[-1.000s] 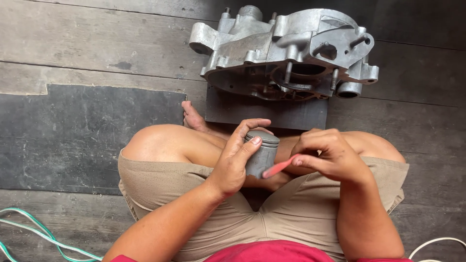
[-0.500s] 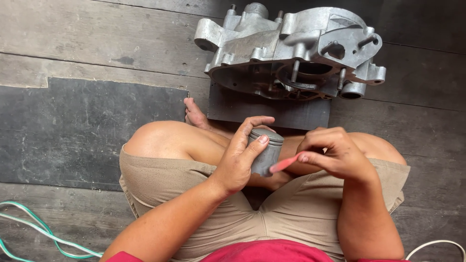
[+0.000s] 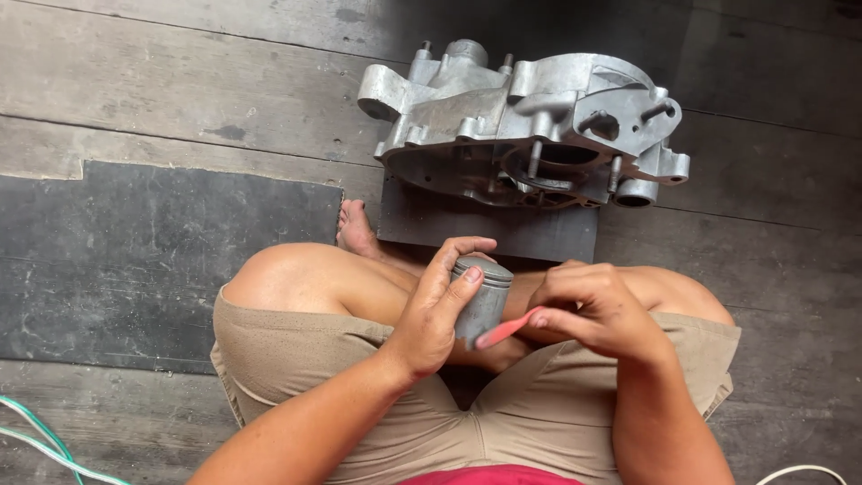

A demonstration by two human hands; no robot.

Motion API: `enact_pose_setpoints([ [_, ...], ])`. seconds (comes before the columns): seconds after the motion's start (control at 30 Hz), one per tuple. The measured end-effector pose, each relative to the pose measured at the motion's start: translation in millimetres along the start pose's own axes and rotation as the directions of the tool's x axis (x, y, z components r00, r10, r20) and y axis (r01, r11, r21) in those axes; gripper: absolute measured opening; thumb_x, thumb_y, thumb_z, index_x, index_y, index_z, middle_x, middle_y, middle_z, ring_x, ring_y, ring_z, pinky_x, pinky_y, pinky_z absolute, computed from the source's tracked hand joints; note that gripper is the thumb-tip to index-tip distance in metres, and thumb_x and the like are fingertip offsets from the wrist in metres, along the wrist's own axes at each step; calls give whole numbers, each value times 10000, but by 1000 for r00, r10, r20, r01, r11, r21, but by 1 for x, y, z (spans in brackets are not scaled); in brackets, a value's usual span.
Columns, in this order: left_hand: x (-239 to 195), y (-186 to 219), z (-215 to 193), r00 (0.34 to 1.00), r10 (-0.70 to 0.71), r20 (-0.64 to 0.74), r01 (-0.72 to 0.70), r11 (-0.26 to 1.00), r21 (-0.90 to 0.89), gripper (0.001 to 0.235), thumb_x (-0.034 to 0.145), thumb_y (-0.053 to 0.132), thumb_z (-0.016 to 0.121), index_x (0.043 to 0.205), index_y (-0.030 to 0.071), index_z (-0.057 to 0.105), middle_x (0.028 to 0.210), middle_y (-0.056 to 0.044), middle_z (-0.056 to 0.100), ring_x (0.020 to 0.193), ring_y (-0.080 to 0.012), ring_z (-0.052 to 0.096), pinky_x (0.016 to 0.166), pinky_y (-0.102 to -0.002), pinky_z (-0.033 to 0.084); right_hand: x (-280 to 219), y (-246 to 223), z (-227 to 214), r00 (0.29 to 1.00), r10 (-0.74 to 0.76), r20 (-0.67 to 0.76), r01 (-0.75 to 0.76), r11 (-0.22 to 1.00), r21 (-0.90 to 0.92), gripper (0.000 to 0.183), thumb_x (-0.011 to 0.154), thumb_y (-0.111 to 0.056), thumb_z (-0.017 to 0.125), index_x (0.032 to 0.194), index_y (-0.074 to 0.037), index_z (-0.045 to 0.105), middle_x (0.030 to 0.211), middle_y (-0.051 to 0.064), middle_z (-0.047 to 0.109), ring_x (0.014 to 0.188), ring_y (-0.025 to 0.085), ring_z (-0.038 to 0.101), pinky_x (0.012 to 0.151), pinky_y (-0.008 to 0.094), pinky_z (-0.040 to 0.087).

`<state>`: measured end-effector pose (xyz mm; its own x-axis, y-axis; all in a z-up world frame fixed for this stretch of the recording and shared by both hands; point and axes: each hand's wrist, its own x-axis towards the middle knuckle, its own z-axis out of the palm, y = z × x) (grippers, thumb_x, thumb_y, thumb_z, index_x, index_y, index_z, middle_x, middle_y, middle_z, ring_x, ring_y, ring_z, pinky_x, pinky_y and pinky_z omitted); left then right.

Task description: Cleaning a motorcycle piston with a wire brush and inspecting the engine crankcase.

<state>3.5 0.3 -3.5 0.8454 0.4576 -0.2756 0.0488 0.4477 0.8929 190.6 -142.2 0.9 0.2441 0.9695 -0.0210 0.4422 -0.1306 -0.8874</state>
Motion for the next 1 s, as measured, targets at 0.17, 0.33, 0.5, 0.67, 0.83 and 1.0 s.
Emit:
enact_pose_setpoints([
  [0.17, 1, 0, 1, 1000, 6, -8, -5, 1000, 26, 467, 1041, 397, 472, 1379, 86, 555, 1158, -143, 627, 1020, -193, 542, 922, -342, 488, -8, 19, -1, 991, 58, -118, -64, 997, -48, 124, 904, -236, 740, 839, -143, 790, 561, 26, 550, 511, 173, 530, 582, 341, 479],
  [0.33, 2, -18, 0, 998, -61, -18, 57, 981, -183, 457, 1065, 391, 445, 1383, 72, 523, 1153, -144, 579, 833, -167, 544, 582, -312, 555, 1, -5, 4, 1000, -7, 12, 7, 999, 33, 168, 893, -272, 751, 788, -144, 775, 511, 27, 523, 476, 224, 538, 603, 368, 516],
  [0.5, -2, 2, 4, 999, 2, -38, -3, 1000, -31, 495, 1037, 417, 447, 1349, 53, 571, 1140, -145, 634, 979, -170, 559, 852, -311, 518, -5, 10, -5, 997, 45, -55, -46, 999, -19, 143, 917, -238, 718, 825, -148, 780, 529, 45, 542, 506, 206, 540, 594, 364, 503],
  [0.67, 3, -11, -2, 1000, -24, -10, 23, 994, -111, 511, 1043, 425, 432, 1379, 50, 520, 1163, -154, 587, 819, -156, 558, 603, -309, 574, -2, 2, 6, 999, -32, 6, 31, 997, 70, 155, 907, -265, 741, 814, -149, 782, 520, 34, 513, 482, 237, 544, 611, 369, 524],
  [0.83, -1, -7, 2, 996, 59, -62, -50, 988, 145, 804, 750, 461, 835, 1384, 62, 542, 1190, -175, 621, 1067, -229, 552, 954, -401, 465, -3, -2, 18, 992, 48, -118, -47, 999, 11, 182, 933, -269, 701, 812, -148, 763, 561, 73, 578, 514, 260, 579, 570, 356, 506],
  [1.0, -4, 2, 2, 982, 119, -146, -97, 984, 146, 556, 782, 303, 827, 1237, 59, 622, 1148, -157, 660, 1031, -209, 587, 935, -363, 489, 9, -4, 15, 988, 1, -154, -1, 1000, -1, 349, 978, -445, 600, 957, -148, 780, 798, 73, 717, 745, 275, 697, 745, 393, 554],
])
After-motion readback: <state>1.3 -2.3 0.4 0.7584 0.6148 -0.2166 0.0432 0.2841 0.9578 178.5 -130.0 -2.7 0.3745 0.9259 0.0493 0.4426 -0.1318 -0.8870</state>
